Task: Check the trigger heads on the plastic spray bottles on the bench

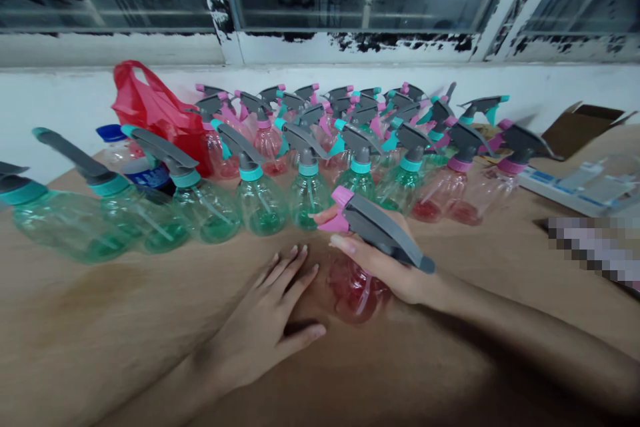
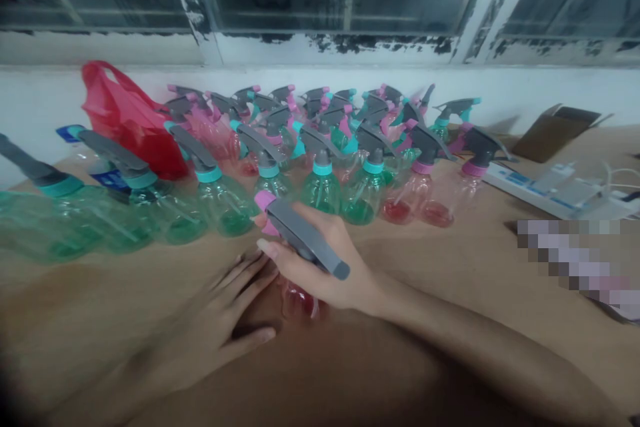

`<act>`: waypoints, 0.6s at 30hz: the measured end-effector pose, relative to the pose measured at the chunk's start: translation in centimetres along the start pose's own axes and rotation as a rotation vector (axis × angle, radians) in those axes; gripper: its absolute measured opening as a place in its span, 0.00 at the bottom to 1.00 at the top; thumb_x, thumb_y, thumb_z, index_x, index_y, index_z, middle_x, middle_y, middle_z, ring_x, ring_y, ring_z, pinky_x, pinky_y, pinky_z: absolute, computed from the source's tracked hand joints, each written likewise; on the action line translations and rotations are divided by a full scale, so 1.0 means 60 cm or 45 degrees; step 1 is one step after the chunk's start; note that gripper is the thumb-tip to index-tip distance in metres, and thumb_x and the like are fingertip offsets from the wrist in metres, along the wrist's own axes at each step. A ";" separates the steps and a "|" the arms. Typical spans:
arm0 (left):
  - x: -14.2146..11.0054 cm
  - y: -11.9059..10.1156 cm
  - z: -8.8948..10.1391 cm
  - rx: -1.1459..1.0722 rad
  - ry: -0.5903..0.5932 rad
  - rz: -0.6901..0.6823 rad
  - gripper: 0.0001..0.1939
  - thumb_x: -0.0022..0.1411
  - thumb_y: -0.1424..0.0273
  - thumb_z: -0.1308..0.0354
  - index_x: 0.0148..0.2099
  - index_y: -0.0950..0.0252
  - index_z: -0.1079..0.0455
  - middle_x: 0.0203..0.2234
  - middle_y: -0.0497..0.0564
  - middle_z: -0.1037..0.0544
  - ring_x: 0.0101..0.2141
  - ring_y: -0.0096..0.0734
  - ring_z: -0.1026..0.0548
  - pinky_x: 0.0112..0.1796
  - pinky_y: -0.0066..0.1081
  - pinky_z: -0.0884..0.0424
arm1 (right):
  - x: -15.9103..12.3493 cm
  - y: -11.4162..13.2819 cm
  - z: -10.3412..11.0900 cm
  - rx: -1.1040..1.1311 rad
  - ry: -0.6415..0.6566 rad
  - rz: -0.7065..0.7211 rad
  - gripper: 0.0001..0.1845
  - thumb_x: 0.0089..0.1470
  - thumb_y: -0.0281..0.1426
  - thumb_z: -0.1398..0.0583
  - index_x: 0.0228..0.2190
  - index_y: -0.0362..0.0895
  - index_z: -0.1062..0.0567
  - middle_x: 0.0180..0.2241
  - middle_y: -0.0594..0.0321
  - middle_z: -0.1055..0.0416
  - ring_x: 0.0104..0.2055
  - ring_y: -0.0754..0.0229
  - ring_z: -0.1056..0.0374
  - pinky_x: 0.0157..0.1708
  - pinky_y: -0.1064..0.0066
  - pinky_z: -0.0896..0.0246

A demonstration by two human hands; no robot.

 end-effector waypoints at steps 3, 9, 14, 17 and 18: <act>0.002 0.000 0.000 0.001 -0.014 0.002 0.37 0.63 0.46 0.52 0.63 0.68 0.44 0.61 0.60 0.41 0.61 0.47 0.44 0.58 0.46 0.46 | -0.001 0.000 0.001 0.008 0.000 0.011 0.13 0.54 0.37 0.40 0.40 0.44 0.26 0.26 0.66 0.33 0.25 0.63 0.38 0.37 0.66 0.36; 0.004 -0.002 0.005 -0.011 -0.001 -0.006 0.37 0.63 0.47 0.52 0.63 0.70 0.43 0.61 0.62 0.41 0.60 0.49 0.43 0.57 0.47 0.45 | -0.001 0.000 0.001 0.035 -0.005 0.016 0.13 0.54 0.36 0.40 0.41 0.45 0.26 0.30 0.65 0.30 0.27 0.63 0.36 0.39 0.65 0.36; 0.002 -0.002 0.004 -0.032 0.001 0.001 0.36 0.64 0.47 0.52 0.64 0.68 0.45 0.61 0.59 0.41 0.61 0.47 0.44 0.58 0.47 0.46 | 0.000 0.001 0.000 0.020 -0.008 0.004 0.13 0.53 0.37 0.40 0.40 0.46 0.26 0.29 0.66 0.30 0.26 0.63 0.36 0.39 0.64 0.36; 0.001 0.000 0.001 -0.029 0.001 -0.004 0.36 0.64 0.47 0.52 0.64 0.67 0.46 0.62 0.59 0.42 0.61 0.47 0.45 0.58 0.47 0.48 | 0.000 0.000 0.000 0.010 -0.001 0.002 0.12 0.53 0.37 0.40 0.40 0.47 0.26 0.29 0.65 0.30 0.26 0.63 0.36 0.37 0.64 0.36; 0.000 0.000 -0.001 -0.027 0.003 -0.007 0.37 0.64 0.47 0.52 0.65 0.67 0.46 0.62 0.59 0.42 0.61 0.47 0.45 0.58 0.47 0.48 | 0.000 0.000 0.000 0.008 0.002 0.009 0.12 0.53 0.38 0.40 0.40 0.47 0.26 0.30 0.65 0.30 0.26 0.63 0.36 0.36 0.65 0.36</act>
Point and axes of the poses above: each hand's wrist, its own x-axis towards the middle knuckle, its own z-axis out of the back of the hand, y = z × x, the point moved 3 cm from there along x, towards the middle knuckle
